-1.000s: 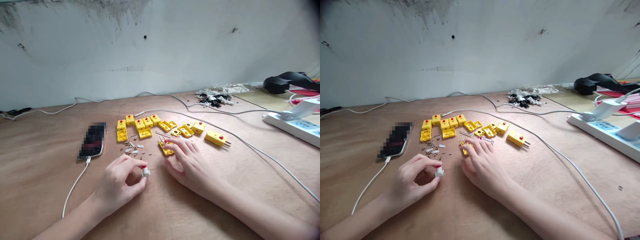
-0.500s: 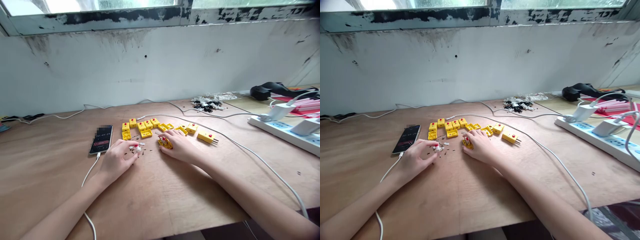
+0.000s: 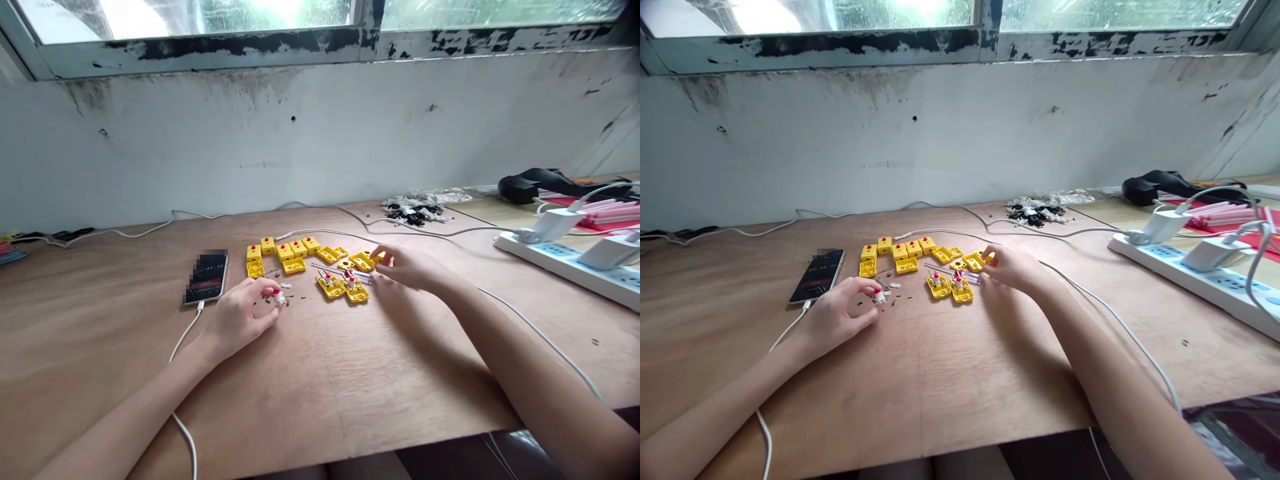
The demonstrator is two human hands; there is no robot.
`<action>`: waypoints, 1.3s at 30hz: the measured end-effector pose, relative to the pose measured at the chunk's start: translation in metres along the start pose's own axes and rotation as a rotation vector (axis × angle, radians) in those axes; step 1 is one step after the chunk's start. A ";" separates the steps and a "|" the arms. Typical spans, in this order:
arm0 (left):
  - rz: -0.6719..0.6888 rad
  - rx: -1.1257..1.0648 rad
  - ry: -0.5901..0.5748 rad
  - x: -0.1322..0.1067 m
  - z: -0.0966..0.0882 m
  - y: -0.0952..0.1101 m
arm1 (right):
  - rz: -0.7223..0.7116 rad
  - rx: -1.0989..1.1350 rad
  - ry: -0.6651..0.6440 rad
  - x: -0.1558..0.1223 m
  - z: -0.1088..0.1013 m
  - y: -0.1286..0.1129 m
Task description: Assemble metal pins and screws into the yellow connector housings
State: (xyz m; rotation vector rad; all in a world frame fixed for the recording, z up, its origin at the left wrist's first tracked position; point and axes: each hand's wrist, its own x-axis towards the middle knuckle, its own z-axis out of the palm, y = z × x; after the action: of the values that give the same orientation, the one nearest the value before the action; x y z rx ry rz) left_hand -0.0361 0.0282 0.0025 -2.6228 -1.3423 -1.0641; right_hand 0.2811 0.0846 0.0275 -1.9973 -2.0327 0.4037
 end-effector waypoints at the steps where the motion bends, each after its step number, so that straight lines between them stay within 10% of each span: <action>1: -0.005 0.004 0.003 0.000 0.000 0.000 | -0.012 -0.028 0.015 0.001 0.003 -0.001; 20: 0.059 0.032 0.055 -0.001 -0.005 0.004 | -0.291 -0.229 0.326 -0.005 0.029 -0.023; 25: 0.074 0.047 0.086 0.000 -0.005 0.003 | -0.356 0.095 0.448 -0.013 0.034 -0.042; 31: 0.140 0.022 0.106 0.001 0.001 0.012 | -0.701 0.611 0.004 -0.044 0.055 -0.094; 39: 0.242 0.137 0.138 0.001 0.008 0.024 | -0.606 1.013 -0.337 -0.044 0.060 -0.091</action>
State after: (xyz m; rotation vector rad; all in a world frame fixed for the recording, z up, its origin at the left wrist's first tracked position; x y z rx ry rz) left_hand -0.0141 0.0160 0.0035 -2.4820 -1.0026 -1.0547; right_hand 0.1748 0.0380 0.0064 -0.7184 -1.8602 1.3328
